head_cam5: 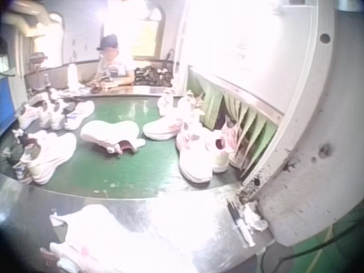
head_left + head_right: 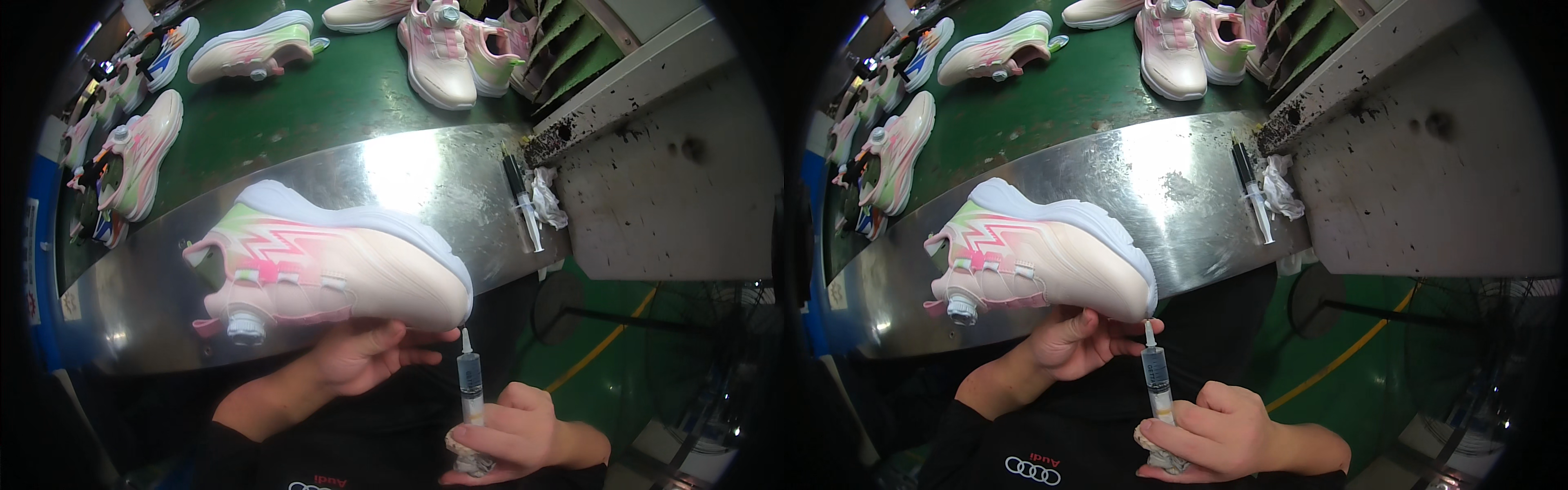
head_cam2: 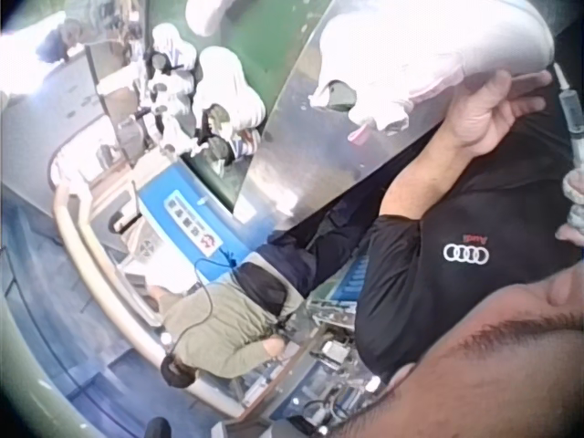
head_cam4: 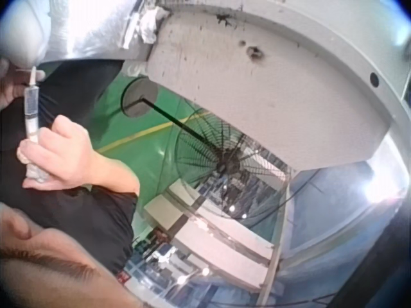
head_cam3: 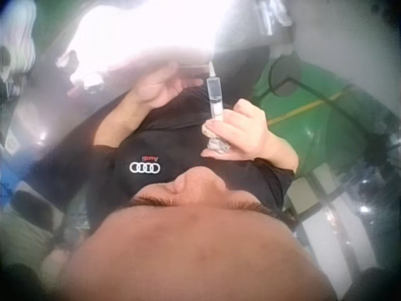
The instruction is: The person picks up shoes one at a time from a conveyor belt, applies liquid along the sole seams using a syringe, and places them back onto the conveyor belt.
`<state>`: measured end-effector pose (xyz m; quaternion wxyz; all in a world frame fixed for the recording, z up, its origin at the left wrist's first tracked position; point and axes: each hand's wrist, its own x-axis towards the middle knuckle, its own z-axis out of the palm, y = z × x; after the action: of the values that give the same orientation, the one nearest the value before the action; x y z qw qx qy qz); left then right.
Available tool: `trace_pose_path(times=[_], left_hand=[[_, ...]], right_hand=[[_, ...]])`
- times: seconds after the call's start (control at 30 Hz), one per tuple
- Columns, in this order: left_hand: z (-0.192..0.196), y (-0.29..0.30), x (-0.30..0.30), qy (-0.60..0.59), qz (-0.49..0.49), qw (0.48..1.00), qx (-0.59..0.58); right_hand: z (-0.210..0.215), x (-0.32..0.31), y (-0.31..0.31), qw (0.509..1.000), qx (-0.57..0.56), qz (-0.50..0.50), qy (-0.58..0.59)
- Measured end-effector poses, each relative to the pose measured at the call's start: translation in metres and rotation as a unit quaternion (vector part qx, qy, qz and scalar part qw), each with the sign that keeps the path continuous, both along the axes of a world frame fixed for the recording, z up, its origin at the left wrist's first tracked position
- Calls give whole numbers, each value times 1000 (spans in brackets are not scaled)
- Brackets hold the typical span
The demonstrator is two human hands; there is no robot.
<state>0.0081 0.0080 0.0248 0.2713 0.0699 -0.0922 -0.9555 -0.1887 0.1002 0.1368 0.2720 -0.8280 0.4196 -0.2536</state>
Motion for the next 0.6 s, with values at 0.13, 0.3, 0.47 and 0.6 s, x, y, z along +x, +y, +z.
trace_pose_path(times=[0.13,0.3,0.47,0.6], left_hand=[[4,0,0,5,2,1000,4],[10,2,2,-5,10,1000,18],[15,1,3,-13,14,1000,19],[17,2,3,-28,12,999,27]], right_hand=[[-15,7,0,997,-72,-16,21],[-24,13,-1,992,-117,-17,50],[-27,14,0,988,-137,-19,69],[-29,15,3,987,-144,-22,75]])
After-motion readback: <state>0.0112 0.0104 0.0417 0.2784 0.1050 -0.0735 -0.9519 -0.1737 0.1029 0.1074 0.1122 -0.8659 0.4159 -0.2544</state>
